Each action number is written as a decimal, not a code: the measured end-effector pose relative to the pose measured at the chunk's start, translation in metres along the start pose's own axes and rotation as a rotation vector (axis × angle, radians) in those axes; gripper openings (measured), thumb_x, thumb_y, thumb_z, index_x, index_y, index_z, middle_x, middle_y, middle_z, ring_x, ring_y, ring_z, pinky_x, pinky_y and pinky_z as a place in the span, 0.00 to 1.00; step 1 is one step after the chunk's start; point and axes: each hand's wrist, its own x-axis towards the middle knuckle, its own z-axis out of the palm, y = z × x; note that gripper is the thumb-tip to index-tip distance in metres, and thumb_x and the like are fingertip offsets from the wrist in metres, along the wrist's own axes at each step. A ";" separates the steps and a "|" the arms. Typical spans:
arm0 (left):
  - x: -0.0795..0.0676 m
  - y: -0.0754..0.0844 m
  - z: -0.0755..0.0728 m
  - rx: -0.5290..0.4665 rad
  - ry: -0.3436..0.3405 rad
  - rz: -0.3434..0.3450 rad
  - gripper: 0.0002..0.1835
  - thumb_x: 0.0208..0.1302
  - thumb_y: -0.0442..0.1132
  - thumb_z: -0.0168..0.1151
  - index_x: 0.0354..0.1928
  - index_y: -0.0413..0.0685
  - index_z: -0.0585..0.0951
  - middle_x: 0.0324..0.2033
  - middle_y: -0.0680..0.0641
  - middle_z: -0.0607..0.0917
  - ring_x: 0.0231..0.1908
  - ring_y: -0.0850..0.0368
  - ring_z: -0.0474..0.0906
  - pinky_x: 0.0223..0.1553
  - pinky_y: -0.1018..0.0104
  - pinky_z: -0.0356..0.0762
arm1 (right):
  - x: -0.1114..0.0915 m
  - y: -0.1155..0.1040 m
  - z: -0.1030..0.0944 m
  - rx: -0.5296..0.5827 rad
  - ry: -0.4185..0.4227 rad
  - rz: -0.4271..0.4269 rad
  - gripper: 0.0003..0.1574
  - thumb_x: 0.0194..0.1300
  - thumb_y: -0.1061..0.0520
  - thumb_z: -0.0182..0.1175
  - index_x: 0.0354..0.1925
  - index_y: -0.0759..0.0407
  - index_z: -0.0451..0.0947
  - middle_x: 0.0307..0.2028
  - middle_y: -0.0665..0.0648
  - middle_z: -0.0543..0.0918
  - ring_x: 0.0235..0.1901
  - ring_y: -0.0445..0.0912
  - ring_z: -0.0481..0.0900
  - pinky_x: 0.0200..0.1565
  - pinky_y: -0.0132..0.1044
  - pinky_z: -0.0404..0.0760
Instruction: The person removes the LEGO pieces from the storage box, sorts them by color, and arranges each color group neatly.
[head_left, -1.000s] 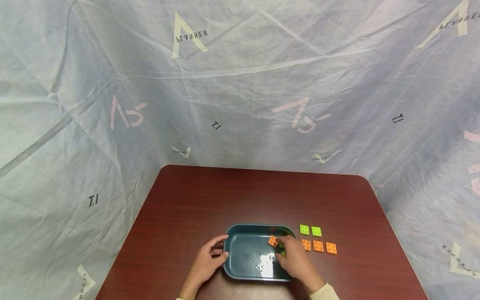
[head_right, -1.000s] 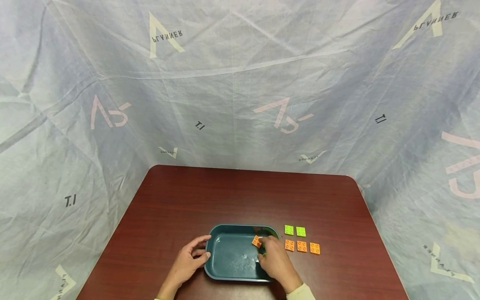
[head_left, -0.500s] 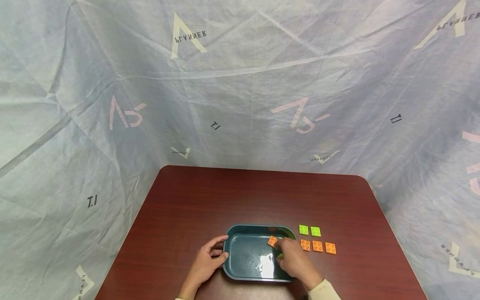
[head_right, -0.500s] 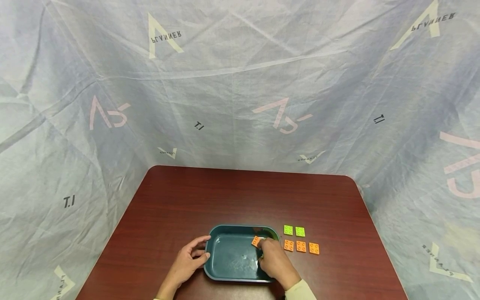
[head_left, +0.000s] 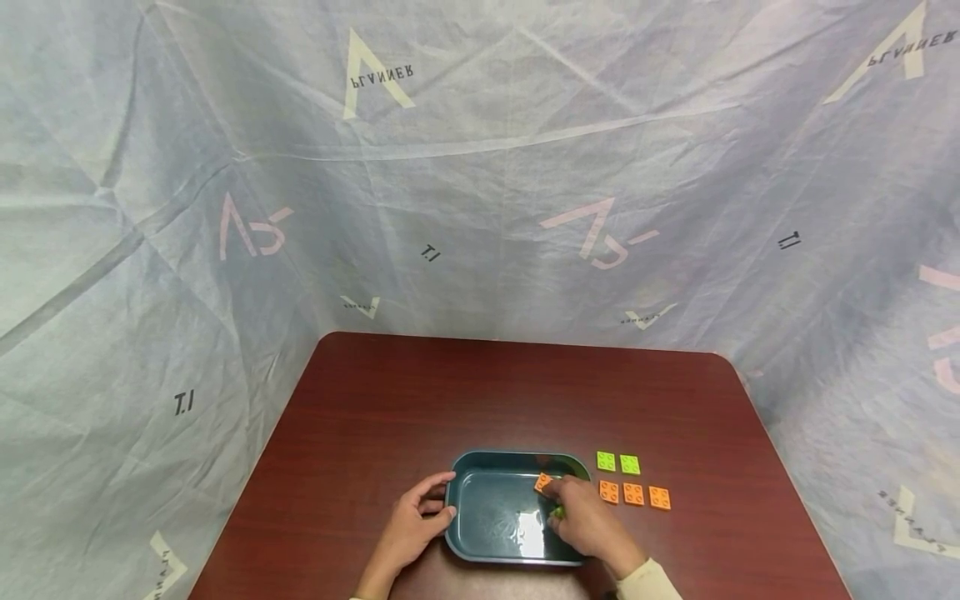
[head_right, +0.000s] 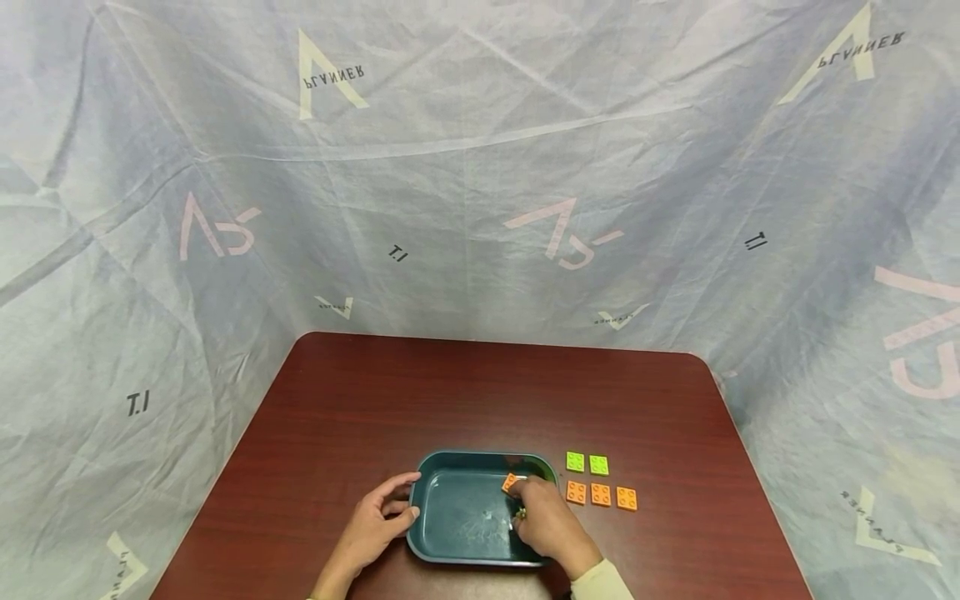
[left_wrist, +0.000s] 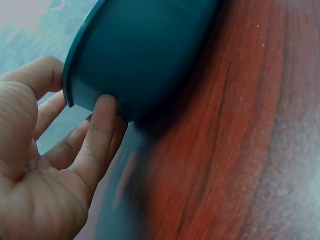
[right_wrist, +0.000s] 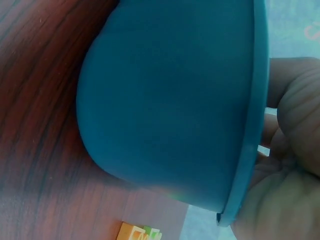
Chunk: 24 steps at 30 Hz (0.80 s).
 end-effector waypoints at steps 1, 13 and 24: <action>0.000 0.000 0.000 -0.001 -0.002 -0.001 0.30 0.68 0.34 0.72 0.71 0.49 0.78 0.59 0.32 0.82 0.52 0.44 0.87 0.39 0.66 0.88 | 0.000 0.000 0.000 -0.004 -0.002 -0.004 0.22 0.50 0.64 0.80 0.46 0.60 0.88 0.39 0.56 0.85 0.38 0.46 0.81 0.39 0.45 0.82; -0.001 0.002 0.000 -0.011 -0.016 -0.003 0.30 0.67 0.36 0.73 0.71 0.50 0.78 0.60 0.32 0.82 0.53 0.43 0.87 0.39 0.65 0.89 | 0.002 -0.001 0.000 -0.041 -0.001 -0.027 0.22 0.50 0.63 0.81 0.46 0.61 0.88 0.39 0.55 0.85 0.39 0.49 0.83 0.42 0.49 0.85; 0.000 0.003 0.001 -0.008 -0.006 -0.010 0.31 0.67 0.35 0.73 0.71 0.48 0.78 0.59 0.31 0.82 0.49 0.49 0.86 0.38 0.65 0.88 | 0.003 -0.001 0.000 0.005 -0.011 -0.001 0.23 0.51 0.63 0.81 0.48 0.63 0.88 0.41 0.55 0.86 0.41 0.50 0.84 0.44 0.51 0.85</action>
